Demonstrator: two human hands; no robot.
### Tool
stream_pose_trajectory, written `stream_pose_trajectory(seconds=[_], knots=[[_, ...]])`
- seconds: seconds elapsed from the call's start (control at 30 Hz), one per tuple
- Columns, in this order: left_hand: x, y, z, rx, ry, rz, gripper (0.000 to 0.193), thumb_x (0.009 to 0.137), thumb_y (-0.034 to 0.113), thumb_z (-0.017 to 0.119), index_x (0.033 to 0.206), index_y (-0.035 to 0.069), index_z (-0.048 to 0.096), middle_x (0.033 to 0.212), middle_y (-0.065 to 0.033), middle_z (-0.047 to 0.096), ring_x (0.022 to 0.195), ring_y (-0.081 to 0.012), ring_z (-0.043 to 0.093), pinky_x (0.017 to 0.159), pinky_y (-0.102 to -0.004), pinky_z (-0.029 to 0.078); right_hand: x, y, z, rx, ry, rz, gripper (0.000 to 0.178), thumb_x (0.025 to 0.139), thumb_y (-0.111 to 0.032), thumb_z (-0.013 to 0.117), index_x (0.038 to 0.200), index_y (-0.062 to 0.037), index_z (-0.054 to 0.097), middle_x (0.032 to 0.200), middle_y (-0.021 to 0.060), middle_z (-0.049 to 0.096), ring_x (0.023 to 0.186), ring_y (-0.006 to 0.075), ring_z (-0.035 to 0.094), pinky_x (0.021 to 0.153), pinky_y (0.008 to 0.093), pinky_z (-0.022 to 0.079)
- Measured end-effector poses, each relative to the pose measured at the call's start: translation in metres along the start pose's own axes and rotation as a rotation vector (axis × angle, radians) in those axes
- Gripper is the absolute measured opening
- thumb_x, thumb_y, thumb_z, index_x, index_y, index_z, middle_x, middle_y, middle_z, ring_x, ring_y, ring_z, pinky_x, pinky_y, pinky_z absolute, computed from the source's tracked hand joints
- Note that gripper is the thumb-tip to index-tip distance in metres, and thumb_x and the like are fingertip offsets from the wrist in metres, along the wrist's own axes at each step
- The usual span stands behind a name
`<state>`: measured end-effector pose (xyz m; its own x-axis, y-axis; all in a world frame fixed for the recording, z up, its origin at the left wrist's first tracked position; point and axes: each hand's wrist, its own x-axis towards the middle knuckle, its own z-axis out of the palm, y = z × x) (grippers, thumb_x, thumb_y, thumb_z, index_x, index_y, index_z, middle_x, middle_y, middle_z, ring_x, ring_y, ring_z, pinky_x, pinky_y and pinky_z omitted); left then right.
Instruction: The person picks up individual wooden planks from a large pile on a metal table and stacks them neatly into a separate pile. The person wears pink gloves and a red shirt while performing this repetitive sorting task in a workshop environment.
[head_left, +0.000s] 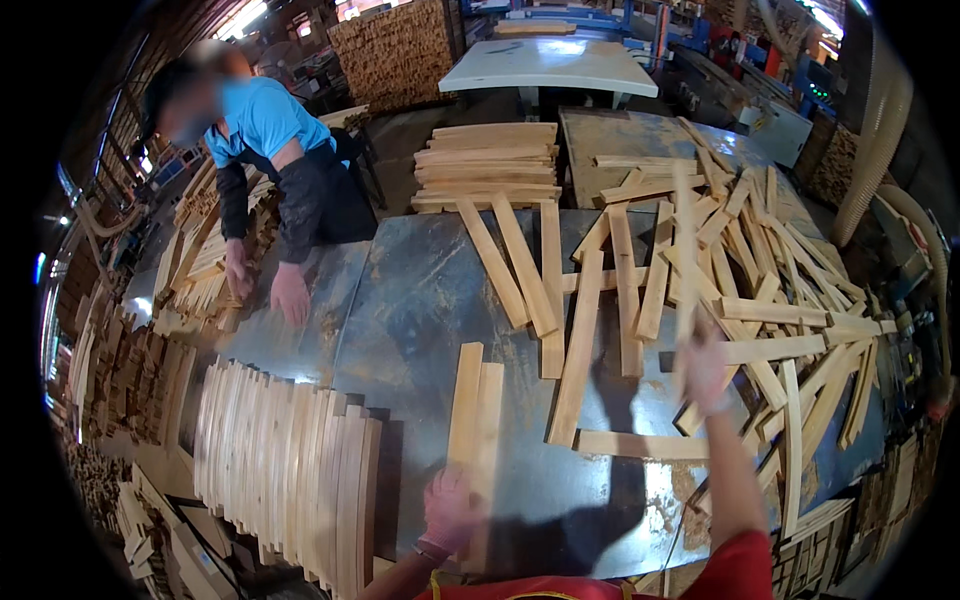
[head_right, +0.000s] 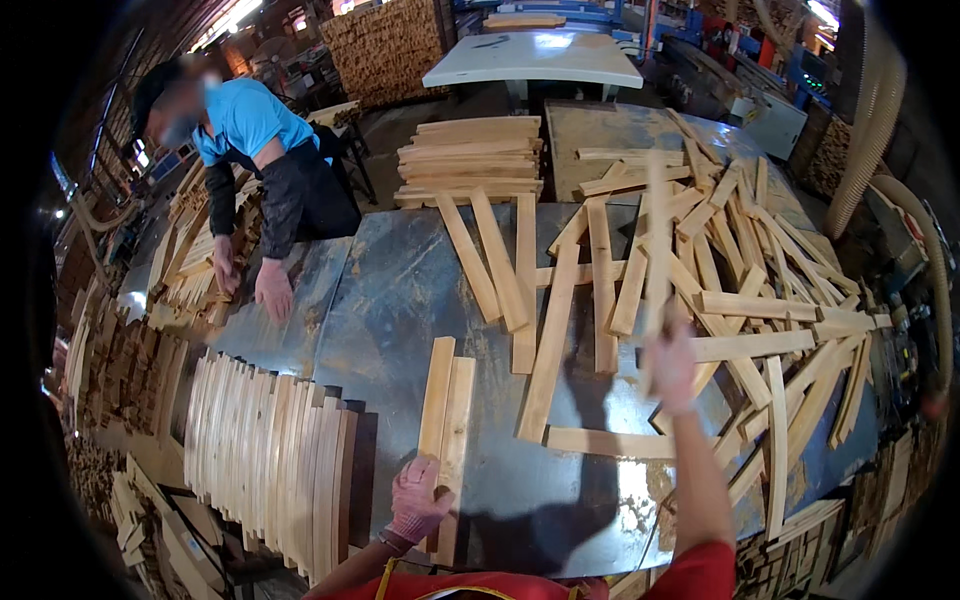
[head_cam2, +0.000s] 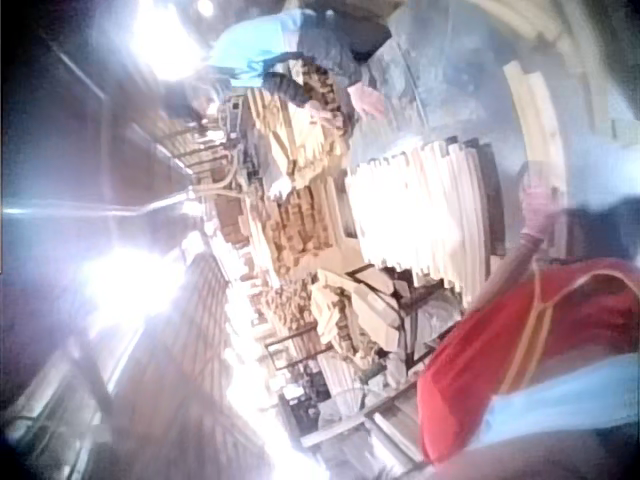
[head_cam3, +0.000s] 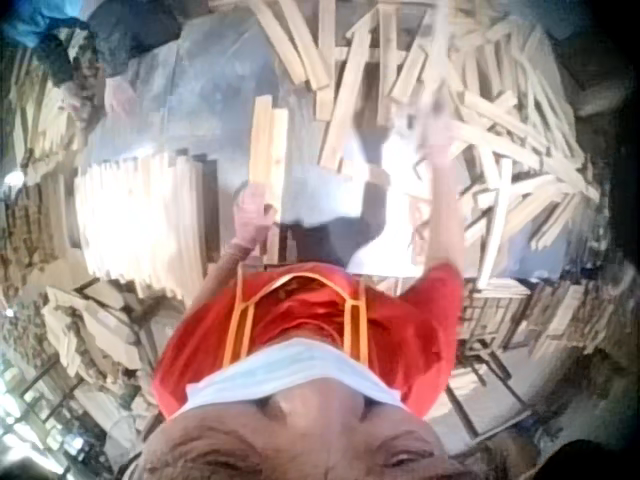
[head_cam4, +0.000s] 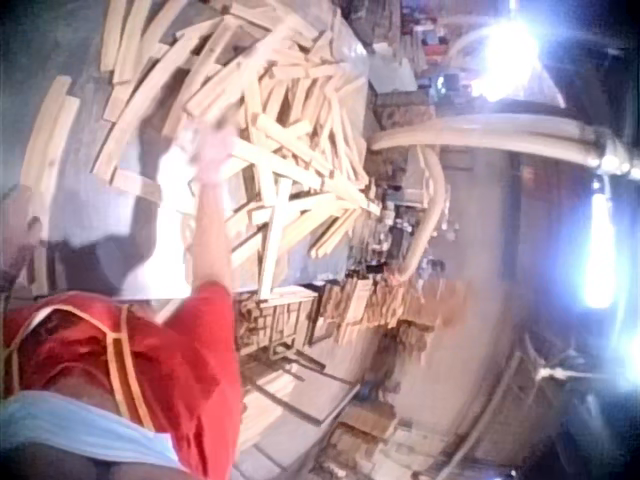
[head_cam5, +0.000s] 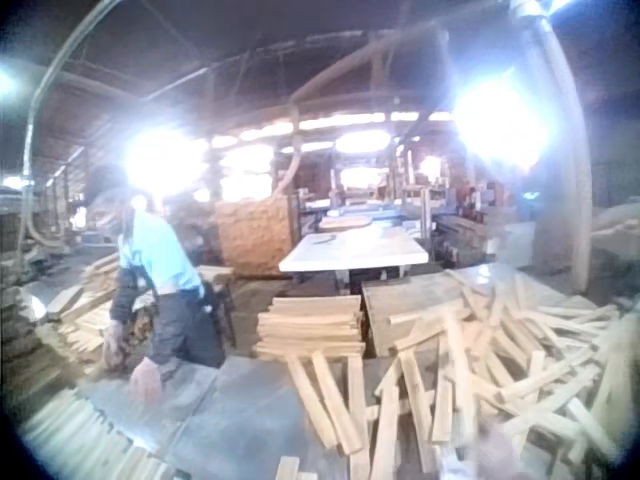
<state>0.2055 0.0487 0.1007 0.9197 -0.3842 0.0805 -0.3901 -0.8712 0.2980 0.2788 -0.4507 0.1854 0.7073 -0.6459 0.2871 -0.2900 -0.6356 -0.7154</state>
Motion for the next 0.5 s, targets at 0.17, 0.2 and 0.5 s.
stream_pose_trajectory(seconds=[0.17,0.2,0.5], knots=[[0.035,0.043,0.010,0.119,-0.074,-0.120,0.078,0.072,0.040,0.084,0.139,0.009,0.059,0.135,-0.0125,0.056,0.129,-0.0360,0.053,0.107,-0.0544,0.043,0.163,-0.044,0.003,-0.084,0.147,-0.092,0.062,0.092,-0.027,0.075,0.147,-0.0034,0.055,0.140,0.0255,0.063,0.126,0.0433,0.063,0.109,0.0480,0.050],[0.035,0.048,0.007,0.188,-0.119,-0.107,0.082,0.071,0.041,0.085,0.141,0.010,0.058,0.136,-0.0125,0.055,0.130,-0.0358,0.053,0.107,-0.0542,0.043,0.163,-0.045,0.035,-0.055,0.083,-0.207,0.063,0.092,-0.029,0.075,0.146,-0.0034,0.056,0.140,0.0254,0.063,0.126,0.0434,0.063,0.109,0.0479,0.050],[0.023,0.003,-0.003,-0.176,-0.181,-0.424,0.090,0.075,0.026,0.084,0.155,0.011,0.045,0.155,-0.0183,0.050,0.135,-0.0462,0.056,0.108,-0.0533,0.051,0.001,-0.114,0.252,-0.487,-0.498,-0.298,0.074,0.091,-0.036,0.074,0.154,-0.0103,0.047,0.157,0.0278,0.044,0.138,0.0487,0.049,0.110,0.0569,0.047]])
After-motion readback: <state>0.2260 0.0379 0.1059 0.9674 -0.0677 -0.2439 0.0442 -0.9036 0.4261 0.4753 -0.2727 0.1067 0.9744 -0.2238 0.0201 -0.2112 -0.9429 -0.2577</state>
